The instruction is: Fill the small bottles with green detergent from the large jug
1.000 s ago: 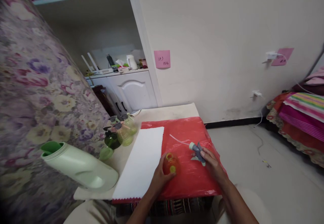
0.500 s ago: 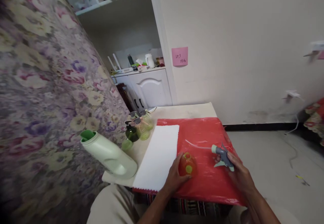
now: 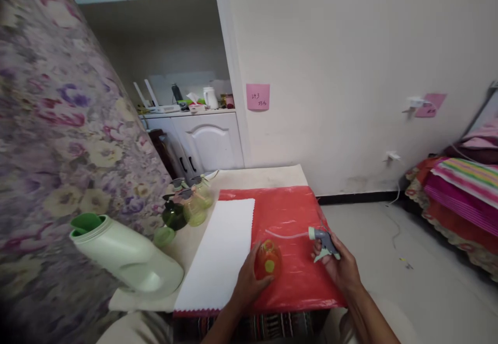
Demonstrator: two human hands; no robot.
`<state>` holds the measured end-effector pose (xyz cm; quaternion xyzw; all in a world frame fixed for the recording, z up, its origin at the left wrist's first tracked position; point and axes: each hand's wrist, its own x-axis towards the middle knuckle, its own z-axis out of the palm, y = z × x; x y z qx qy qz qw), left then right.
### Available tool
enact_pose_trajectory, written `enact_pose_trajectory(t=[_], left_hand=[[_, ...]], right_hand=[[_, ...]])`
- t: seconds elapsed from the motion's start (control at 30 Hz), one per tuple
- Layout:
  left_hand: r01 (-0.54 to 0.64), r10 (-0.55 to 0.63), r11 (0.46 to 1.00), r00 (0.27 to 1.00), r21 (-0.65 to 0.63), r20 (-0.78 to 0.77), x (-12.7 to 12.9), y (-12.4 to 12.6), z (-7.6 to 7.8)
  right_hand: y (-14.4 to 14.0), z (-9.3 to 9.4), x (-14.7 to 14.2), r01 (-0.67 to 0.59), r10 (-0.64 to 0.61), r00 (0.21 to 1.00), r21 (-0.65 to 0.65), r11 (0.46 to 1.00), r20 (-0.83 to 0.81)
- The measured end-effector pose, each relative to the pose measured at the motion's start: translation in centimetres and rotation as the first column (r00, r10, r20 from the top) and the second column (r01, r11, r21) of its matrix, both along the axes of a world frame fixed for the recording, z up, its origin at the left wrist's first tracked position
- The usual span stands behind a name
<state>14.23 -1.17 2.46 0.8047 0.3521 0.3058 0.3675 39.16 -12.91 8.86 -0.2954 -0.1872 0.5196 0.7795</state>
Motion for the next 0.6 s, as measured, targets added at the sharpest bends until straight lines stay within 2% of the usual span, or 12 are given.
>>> enact_pose_trajectory(t=[0.1, 0.2, 0.4, 0.6], left_hand=[[0.018, -0.019, 1.000, 0.999, 0.007, 0.026, -0.1, 0.1, 0.2], [0.016, -0.016, 1.000, 0.999, -0.005, 0.032, -0.1, 0.2, 0.3], [-0.011, 0.012, 0.998, 1.000, -0.060, 0.009, -0.1, 0.2, 1.1], [-0.023, 0.021, 0.997, 0.999, -0.067, -0.028, -0.1, 0.2, 1.3]], right_hand=[[-0.5, 1.4, 0.5, -0.016, 0.017, 0.997, -0.016, 1.000, 0.072], [-1.1, 3.7, 1.0, -0.035, 0.038, 0.976, -0.015, 0.999, 0.214], [-2.0, 8.4, 1.0, -0.054, 0.096, 0.828, -0.092, 0.994, 0.553], [-1.8, 11.2, -0.1, -0.070, 0.157, 0.719, -0.155, 0.985, 0.677]])
